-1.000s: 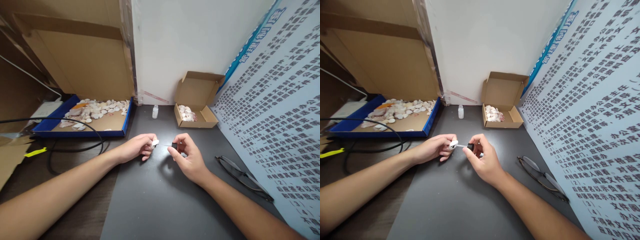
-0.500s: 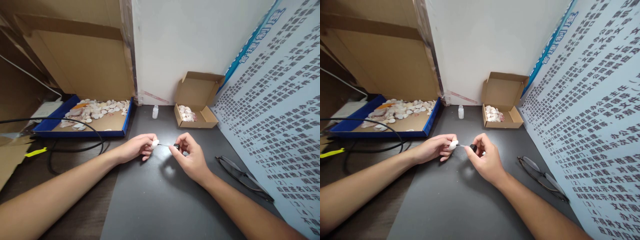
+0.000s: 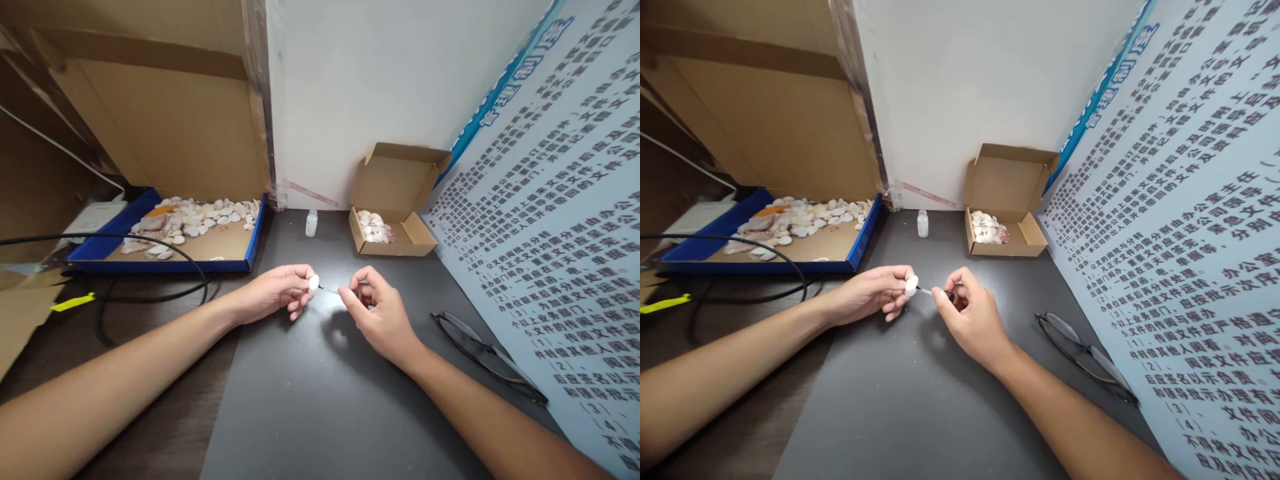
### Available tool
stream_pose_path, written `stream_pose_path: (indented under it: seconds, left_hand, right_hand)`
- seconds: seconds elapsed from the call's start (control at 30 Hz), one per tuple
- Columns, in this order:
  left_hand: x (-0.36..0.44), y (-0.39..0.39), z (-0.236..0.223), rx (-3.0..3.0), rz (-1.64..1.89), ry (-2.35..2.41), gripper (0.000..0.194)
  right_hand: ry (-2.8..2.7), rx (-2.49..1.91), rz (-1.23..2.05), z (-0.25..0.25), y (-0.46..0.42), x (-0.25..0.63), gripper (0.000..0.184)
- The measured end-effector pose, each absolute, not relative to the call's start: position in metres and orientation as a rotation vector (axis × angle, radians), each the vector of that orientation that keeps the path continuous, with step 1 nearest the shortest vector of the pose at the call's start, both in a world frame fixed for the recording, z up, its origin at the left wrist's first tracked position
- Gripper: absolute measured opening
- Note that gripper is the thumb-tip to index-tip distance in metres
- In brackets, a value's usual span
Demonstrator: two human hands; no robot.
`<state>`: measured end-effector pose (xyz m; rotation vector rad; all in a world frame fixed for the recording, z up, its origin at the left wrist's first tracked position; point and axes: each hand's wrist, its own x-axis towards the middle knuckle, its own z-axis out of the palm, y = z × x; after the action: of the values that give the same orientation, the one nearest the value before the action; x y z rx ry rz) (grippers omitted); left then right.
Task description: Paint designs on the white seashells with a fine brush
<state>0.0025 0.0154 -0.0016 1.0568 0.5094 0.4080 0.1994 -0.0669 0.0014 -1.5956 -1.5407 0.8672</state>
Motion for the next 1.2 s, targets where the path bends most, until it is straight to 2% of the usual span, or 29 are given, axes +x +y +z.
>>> stream_pose_path:
  seconds: [0.17, 0.33, 0.43, 1.2]
  left_hand:
    - [0.002, 0.016, -0.003, 1.062, 0.409, 0.505, 0.008]
    - [0.002, 0.015, -0.003, 1.06, 0.411, 0.51, 0.008]
    - [0.002, 0.015, -0.002, 1.061, 0.409, 0.511, 0.008]
    - [0.001, 0.015, -0.002, 1.048, 0.41, 0.495, 0.009]
  right_hand:
    - [-1.508, -1.583, 0.838, 0.003, -0.068, 0.201, 0.047]
    - [-1.396, -1.421, 1.152, -0.001, -0.066, 0.2, 0.054]
    - [-1.409, -1.423, 1.206, -0.005, -0.065, 0.199, 0.055]
    - [-1.55, -1.622, 0.821, 0.002, -0.066, 0.2, 0.042]
